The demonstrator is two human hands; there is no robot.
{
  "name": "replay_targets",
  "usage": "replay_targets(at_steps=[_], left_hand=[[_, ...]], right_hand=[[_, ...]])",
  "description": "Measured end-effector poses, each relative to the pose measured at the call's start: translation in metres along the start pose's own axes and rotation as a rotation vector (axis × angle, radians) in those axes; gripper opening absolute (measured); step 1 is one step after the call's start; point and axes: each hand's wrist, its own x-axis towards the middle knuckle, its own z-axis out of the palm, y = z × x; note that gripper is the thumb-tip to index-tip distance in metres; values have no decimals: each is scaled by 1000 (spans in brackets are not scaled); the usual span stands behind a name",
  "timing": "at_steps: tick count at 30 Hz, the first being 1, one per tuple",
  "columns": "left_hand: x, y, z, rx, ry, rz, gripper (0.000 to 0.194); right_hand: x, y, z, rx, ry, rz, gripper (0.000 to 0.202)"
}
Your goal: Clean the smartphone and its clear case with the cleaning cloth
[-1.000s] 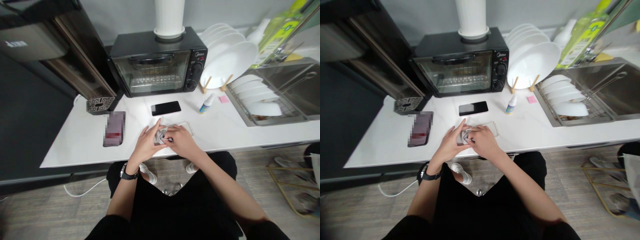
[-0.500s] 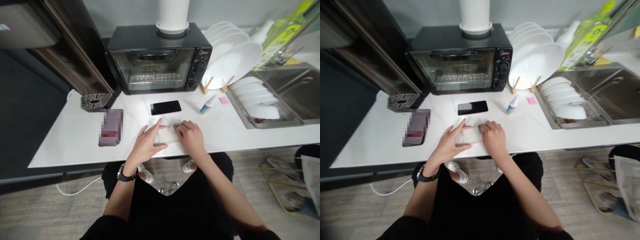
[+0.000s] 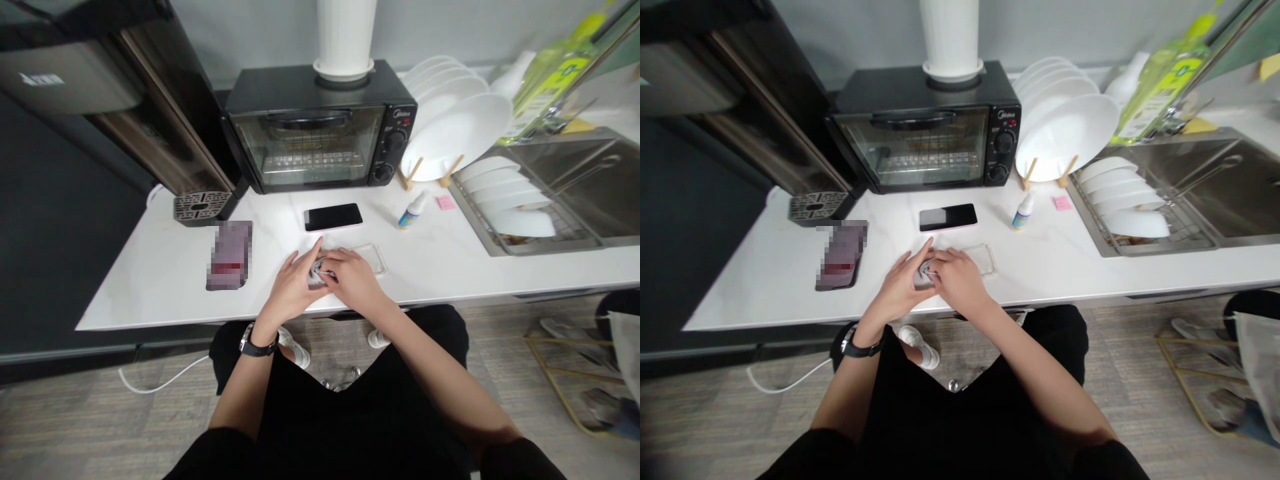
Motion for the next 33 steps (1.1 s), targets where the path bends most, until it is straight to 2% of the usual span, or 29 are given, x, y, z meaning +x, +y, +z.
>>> replay_targets(at_steps=[3, 5, 11, 17, 22, 24, 29, 33], left_hand=[[0, 2, -1, -21, -8, 14, 75], [0, 2, -1, -36, -14, 25, 74], [2, 2, -1, -57, -34, 31, 79], [3, 4, -3, -10, -42, 41, 74], [3, 4, -3, -51, -50, 40, 74], [3, 2, -3, -61, -52, 43, 75], [3, -3, -2, -40, -50, 9, 73], [1, -5, -2, -41, -44, 9, 76]], right_hand=[[-7, 8, -10, -5, -92, -36, 13], [-15, 19, -18, -60, -130, -5, 14], [-39, 53, -36, -361, -14, 289, 18], [-45, 54, -32, -405, 26, 332, 16], [-32, 47, -21, -440, 116, 428, 18], [-21, 36, -13, -385, 115, 374, 17], [7, 0, 6, -126, 4, 41, 12], [10, -6, 8, -65, -7, 36, 10]])
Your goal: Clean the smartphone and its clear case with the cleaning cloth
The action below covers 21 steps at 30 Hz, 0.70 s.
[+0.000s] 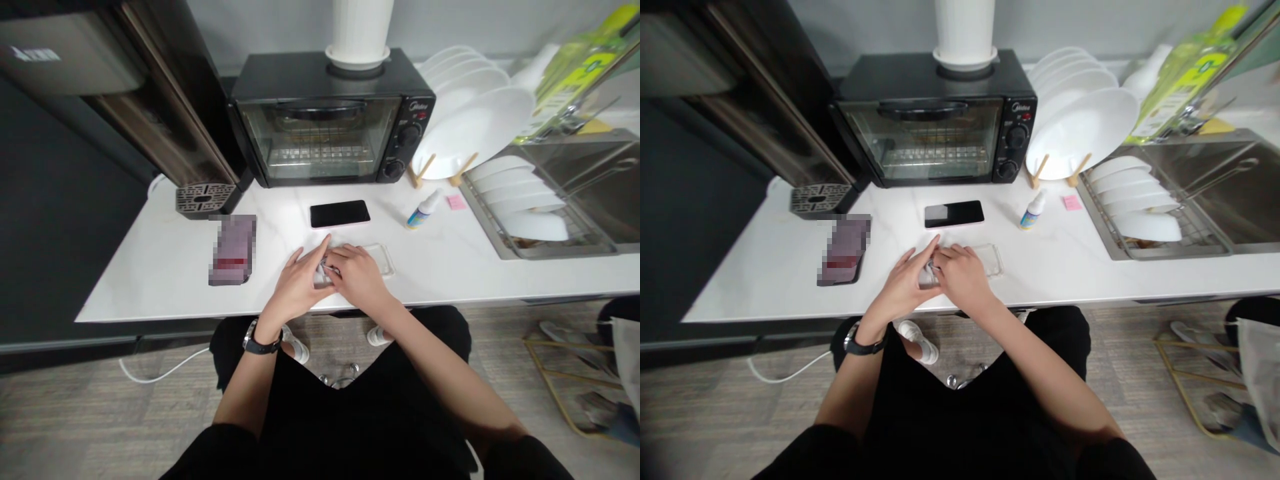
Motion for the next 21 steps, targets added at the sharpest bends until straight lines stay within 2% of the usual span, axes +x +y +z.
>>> replay_targets(at_steps=[5, 11, 14, 18, 21], left_hand=[[-1, 3, -1, 25, 11, -26, 71], [0, 6, 0, 11, 5, 20, 75], [2, 7, 0, -3, -13, 30, 77], [3, 9, 0, -17, -15, 29, 78], [4, 10, 0, -10, -11, 25, 77]], right_hand=[[-3, 7, -4, 70, -2, -15, 10], [-13, 17, -10, 134, -63, -34, 10], [-25, 34, -19, 66, -61, 39, 11], [-44, 62, -32, -146, 29, 232, 13], [-53, 70, -37, -240, 45, 292, 14]])
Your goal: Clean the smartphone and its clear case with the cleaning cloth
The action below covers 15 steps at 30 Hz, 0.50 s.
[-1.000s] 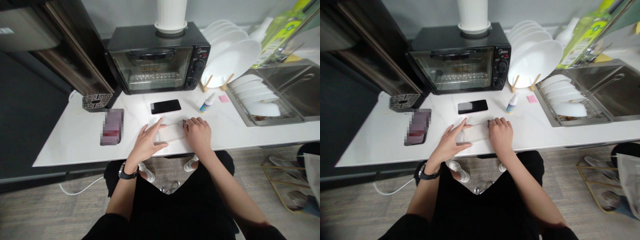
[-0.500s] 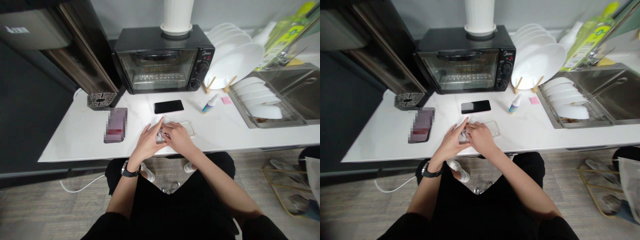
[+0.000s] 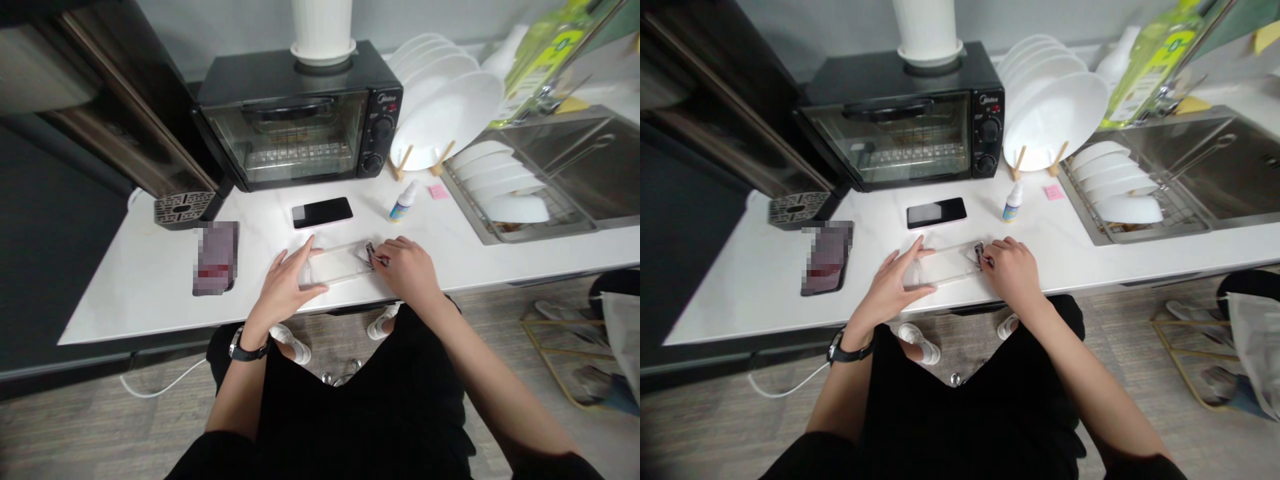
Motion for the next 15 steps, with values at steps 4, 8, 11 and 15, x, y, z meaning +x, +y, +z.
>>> replay_targets(at_steps=[4, 8, 11, 15], left_hand=[[-1, 1, 0, 14, -1, -11, 75], [-1, -1, -1, 25, -6, -18, 72], [-2, -3, -2, 22, -6, -6, 70], [-2, -6, -3, 17, -7, -1, 70]], right_hand=[[-4, -5, 0, -50, 6, 0, 16], [-1, -11, 3, -90, 32, 52, 16], [7, -25, 6, -94, 58, 78, 18], [19, -65, 11, 87, -2, -183, 15]])
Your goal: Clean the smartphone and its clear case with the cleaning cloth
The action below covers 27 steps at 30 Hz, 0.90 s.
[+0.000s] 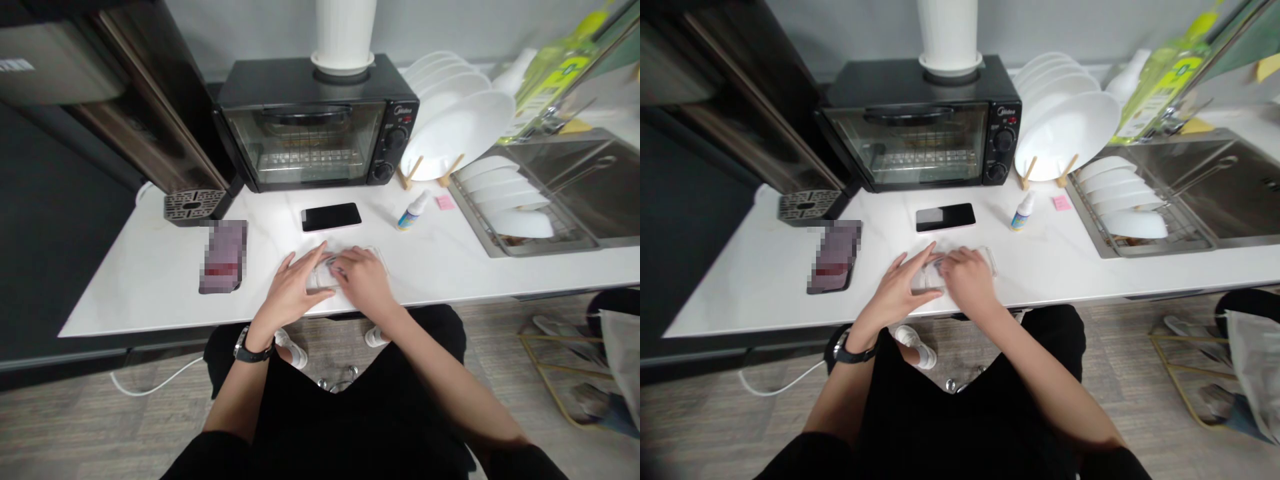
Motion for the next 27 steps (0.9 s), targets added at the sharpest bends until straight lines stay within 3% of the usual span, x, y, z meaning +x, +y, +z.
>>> replay_targets(at_steps=[2, 4, 11, 16, 22, 27], left_hand=[[-1, -1, 0, 7, 5, -12, 69], [-1, -2, 1, 11, 6, -19, 69], [-1, 1, -1, -12, -2, -11, 72], [1, 4, 1, 8, -24, -4, 76], [4, 9, 2, 40, -48, -13, 74], [4, 9, 1, 29, -45, 1, 74]], right_hand=[[7, -16, 2, 80, -29, -120, 14], [10, -23, 3, 115, -37, -142, 14], [0, -9, -2, 205, -73, -150, 12], [-14, 5, -3, 207, -68, -28, 14], [-33, 43, -12, -31, 29, 254, 16], [-35, 47, -16, -152, 24, 279, 17]])
